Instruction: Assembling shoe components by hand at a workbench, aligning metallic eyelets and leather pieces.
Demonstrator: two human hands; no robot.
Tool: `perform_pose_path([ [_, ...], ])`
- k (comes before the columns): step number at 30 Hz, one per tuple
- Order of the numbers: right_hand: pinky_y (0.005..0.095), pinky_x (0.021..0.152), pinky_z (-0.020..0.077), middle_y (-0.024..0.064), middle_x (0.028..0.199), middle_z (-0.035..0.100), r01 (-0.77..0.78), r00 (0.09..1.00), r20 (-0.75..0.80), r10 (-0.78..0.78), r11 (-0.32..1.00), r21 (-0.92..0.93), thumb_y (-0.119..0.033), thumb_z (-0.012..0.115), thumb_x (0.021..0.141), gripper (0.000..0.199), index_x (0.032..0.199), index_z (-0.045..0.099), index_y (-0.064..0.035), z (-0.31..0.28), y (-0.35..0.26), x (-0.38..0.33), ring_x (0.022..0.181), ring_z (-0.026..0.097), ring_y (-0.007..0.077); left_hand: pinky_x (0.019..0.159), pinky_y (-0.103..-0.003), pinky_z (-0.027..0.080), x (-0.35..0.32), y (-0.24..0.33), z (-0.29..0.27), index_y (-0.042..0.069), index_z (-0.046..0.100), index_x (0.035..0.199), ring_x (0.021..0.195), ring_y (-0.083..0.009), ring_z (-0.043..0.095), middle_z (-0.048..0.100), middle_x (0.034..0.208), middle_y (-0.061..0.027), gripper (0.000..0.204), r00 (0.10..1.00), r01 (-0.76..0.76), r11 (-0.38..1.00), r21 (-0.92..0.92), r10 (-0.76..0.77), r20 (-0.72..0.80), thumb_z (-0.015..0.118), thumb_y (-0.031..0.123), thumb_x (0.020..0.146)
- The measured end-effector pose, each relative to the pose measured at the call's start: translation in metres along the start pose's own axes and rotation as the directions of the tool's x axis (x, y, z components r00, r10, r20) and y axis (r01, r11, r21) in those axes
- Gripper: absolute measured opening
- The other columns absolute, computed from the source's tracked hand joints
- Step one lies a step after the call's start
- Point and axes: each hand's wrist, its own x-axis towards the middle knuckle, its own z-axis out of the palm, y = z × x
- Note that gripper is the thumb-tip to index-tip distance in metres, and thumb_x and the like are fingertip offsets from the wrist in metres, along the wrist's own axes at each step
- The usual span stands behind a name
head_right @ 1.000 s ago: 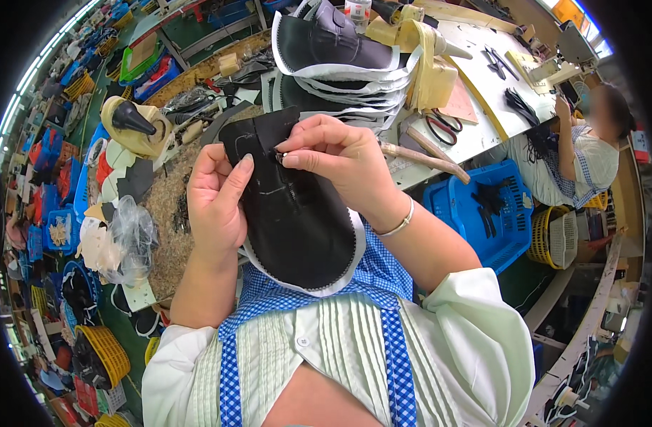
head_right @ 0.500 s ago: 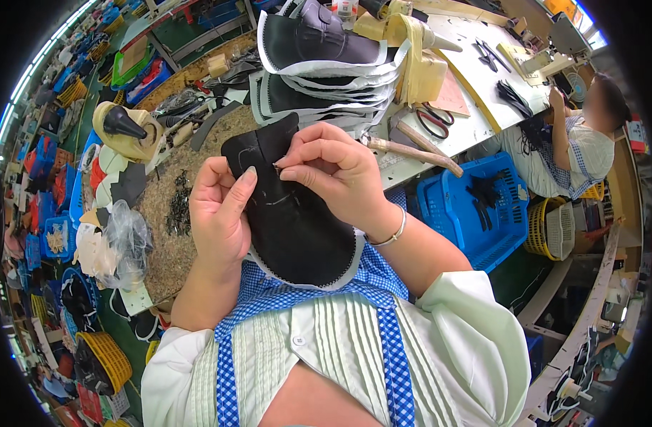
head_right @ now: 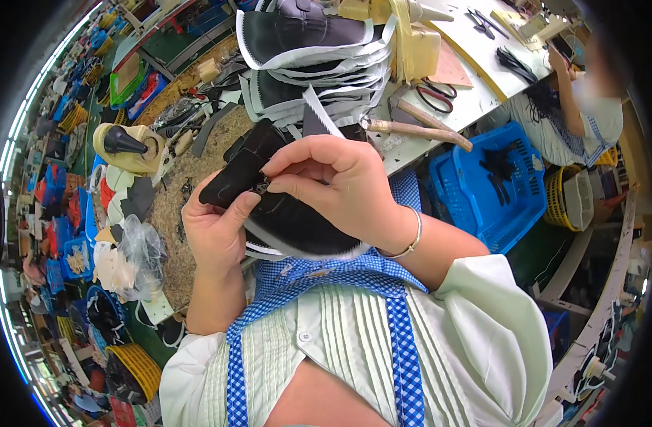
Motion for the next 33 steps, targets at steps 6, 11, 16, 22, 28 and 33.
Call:
perform_pose_path([
  [6,0.0259,0.067,0.0537,0.0106,0.095,0.065,0.453,0.891,0.26,-0.372,0.771,-0.448,0.003,0.075,0.073,0.023,0.093,0.064,0.0031,-0.01,-0.007,0.002,0.083,0.064,0.0155,0.081,-0.028,0.053,-0.007,0.003,-0.003,-0.003,0.06,0.112,0.088,-0.0161,0.065,0.068,0.101,-0.0115,0.035,0.999,0.04,0.999,-0.036,-0.041,-0.015,0.07,-0.007,0.079],
  [11,0.0243,0.059,0.0504,0.0079,0.088,0.058,0.498,0.867,0.235,-0.439,0.774,-0.39,-0.003,0.078,0.07,0.027,0.095,0.068,-0.0019,-0.007,-0.005,0.007,0.071,0.06,0.0149,0.088,-0.034,0.051,-0.003,0.006,-0.004,-0.003,0.06,0.112,0.098,-0.021,0.064,0.066,0.109,-0.0134,0.031,0.963,0.266,0.877,-0.4,-0.258,0.074,0.065,-0.007,0.082],
  [16,0.0252,0.057,0.0493,0.0065,0.084,0.054,0.503,0.852,0.367,-0.372,0.775,-0.382,-0.005,0.078,0.069,0.025,0.093,0.068,-0.0033,-0.012,-0.017,0.018,0.067,0.058,0.0152,0.089,-0.034,0.052,-0.001,-0.002,-0.012,-0.003,0.06,0.112,0.099,-0.0209,0.064,0.065,0.11,-0.0136,0.031,0.933,0.358,0.794,-0.491,-0.292,0.209,0.066,-0.006,0.081],
  [22,0.0298,0.053,0.0471,0.0087,0.083,0.05,0.719,0.693,0.614,-0.378,0.426,-0.55,-0.011,0.068,0.074,0.019,0.089,0.064,-0.0019,-0.009,-0.029,0.026,0.064,0.057,0.021,0.089,-0.033,0.052,-0.003,-0.003,-0.012,-0.002,0.061,0.111,0.098,-0.0204,0.065,0.066,0.109,-0.0136,0.032,0.969,0.244,0.885,-0.396,-0.21,0.127,0.066,-0.007,0.08],
  [28,0.0343,0.055,0.0474,0.0095,0.082,0.044,0.761,0.647,0.627,-0.434,0.323,-0.562,-0.014,0.057,0.077,0.018,0.088,0.057,0.001,-0.004,-0.018,0.027,0.064,0.054,0.0218,0.089,-0.033,0.051,-0.005,0.001,-0.009,-0.001,0.062,0.11,0.097,-0.0202,0.065,0.066,0.108,-0.0135,0.033,0.969,0.245,0.888,-0.39,-0.236,0.072,0.067,-0.009,0.078],
  [33,0.0328,0.06,0.0496,0.0106,0.092,0.05,0.719,0.693,0.525,-0.493,0.427,-0.548,-0.012,0.062,0.076,0.024,0.096,0.059,-0.0006,-0.007,-0.003,0.019,0.072,0.058,0.0235,0.09,-0.034,0.05,-0.007,0.003,-0.009,-0.001,0.061,0.112,0.1,-0.021,0.063,0.065,0.11,-0.0131,0.033,0.969,0.241,0.903,-0.357,-0.241,0.046,0.067,-0.005,0.08],
])
